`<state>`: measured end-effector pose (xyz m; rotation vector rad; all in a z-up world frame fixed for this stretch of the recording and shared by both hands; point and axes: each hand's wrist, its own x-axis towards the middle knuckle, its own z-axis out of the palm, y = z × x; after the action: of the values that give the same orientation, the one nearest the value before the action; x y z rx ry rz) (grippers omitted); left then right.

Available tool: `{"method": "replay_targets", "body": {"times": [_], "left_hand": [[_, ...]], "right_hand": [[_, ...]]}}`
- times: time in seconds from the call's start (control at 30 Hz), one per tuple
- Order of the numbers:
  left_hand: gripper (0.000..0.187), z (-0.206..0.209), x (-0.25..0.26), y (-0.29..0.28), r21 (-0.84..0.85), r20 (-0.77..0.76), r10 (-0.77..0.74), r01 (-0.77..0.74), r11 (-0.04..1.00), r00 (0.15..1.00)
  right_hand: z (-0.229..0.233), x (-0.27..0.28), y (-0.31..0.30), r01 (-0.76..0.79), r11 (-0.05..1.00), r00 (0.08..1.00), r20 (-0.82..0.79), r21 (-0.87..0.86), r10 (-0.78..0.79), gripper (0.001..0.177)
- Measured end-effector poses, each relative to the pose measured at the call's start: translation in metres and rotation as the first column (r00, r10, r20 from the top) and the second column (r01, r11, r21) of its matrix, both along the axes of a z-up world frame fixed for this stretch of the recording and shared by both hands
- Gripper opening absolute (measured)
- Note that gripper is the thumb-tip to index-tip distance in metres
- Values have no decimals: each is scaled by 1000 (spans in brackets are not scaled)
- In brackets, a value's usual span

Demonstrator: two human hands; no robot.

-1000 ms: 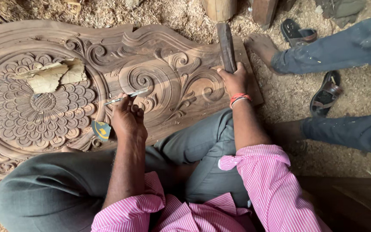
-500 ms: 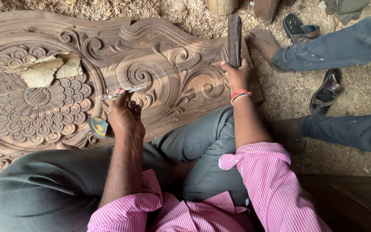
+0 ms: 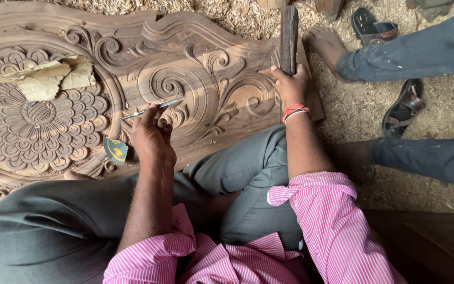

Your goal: The person carves intricate floral and scroll patterns into a wooden panel using a chisel and mallet. They strike the chisel repeatedly to shape the wood and occasionally wipe away wood shavings with their hands.

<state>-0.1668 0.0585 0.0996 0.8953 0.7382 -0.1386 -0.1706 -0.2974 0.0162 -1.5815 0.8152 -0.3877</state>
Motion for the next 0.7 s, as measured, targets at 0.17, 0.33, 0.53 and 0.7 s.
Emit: {"method": "replay_targets", "body": {"times": [0.17,0.33,0.53,0.7], "left_hand": [[25,-15,-8,-12,68,59,-126,122,990,990],[28,-29,-27,-47,98,-28,-201,203,974,979],[36,-58,-42,-83,28,-131,-264,269,963,956],[43,-76,-36,-78,-21,-76,-197,196,980,977]], "right_hand": [[0,-1,2,2,1000,999,40,5,-2,37],[12,5,4,-7,997,999,40,-71,10,34],[25,3,8,-34,992,972,234,118,6,26],[25,8,-3,52,976,972,212,212,-98,24]]}}
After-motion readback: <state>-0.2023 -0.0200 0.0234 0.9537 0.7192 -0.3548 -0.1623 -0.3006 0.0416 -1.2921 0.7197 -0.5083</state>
